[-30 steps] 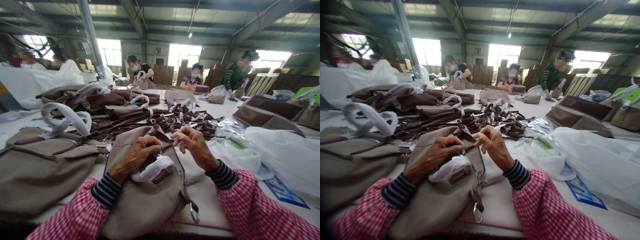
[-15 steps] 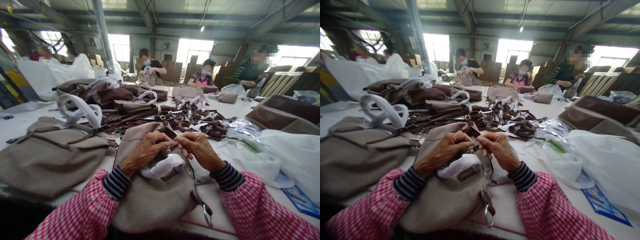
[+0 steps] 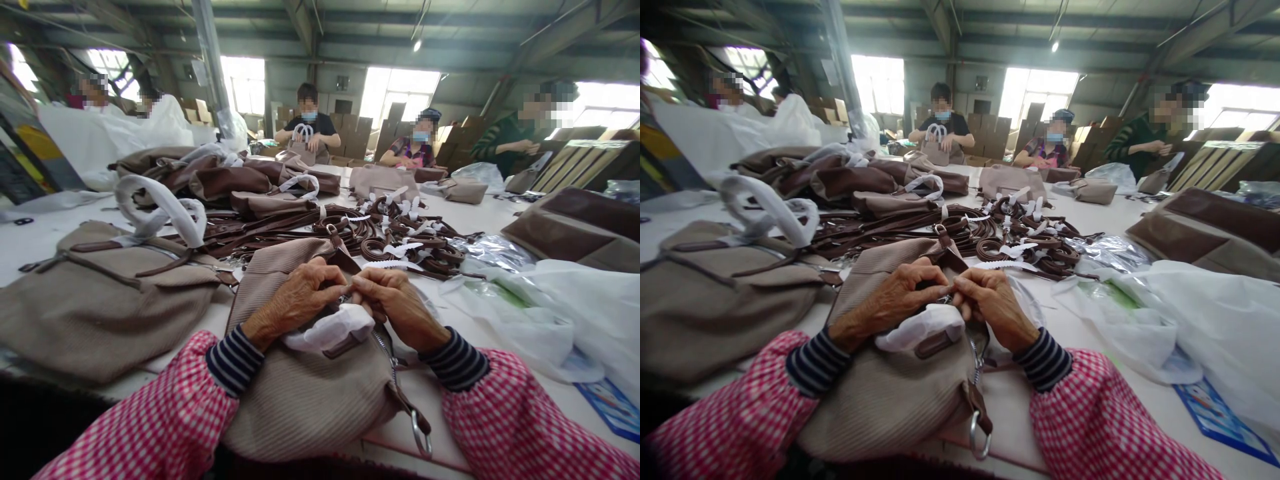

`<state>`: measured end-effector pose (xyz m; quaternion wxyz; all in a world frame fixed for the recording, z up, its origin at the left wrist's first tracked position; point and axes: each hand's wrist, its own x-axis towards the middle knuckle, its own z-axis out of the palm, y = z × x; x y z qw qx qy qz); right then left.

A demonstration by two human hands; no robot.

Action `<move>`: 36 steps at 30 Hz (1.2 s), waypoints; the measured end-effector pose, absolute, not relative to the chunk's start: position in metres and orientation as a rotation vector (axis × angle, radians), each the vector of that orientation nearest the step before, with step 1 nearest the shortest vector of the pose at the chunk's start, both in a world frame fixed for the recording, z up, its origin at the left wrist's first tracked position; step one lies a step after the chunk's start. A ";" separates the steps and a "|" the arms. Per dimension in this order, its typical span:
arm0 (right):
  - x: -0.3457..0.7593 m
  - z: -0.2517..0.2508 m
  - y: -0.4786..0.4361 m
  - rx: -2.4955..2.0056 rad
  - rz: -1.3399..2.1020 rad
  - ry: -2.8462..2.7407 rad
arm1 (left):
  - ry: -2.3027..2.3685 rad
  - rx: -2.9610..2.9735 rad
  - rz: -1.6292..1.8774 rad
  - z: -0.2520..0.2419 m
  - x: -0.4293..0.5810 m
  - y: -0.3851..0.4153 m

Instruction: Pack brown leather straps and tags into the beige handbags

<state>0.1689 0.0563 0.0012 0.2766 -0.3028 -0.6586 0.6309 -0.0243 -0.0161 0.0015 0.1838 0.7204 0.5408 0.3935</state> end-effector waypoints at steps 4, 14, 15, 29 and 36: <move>0.168 -0.001 0.057 -0.816 1.706 -1.756 | 1.546 2.022 1.104 0.002 -0.024 -0.016; 0.162 -0.003 0.051 -0.873 1.145 -2.052 | 1.598 2.064 1.078 -0.001 -0.023 -0.017; 0.161 -0.004 0.050 -0.872 1.124 -2.046 | 1.600 2.054 1.078 -0.001 -0.023 -0.018; 0.159 -0.014 0.049 -0.800 1.437 -1.864 | 1.583 2.038 1.054 -0.004 -0.025 -0.012; 0.231 0.031 0.108 -0.826 0.682 -2.100 | 1.537 2.510 0.863 0.017 -0.029 -0.032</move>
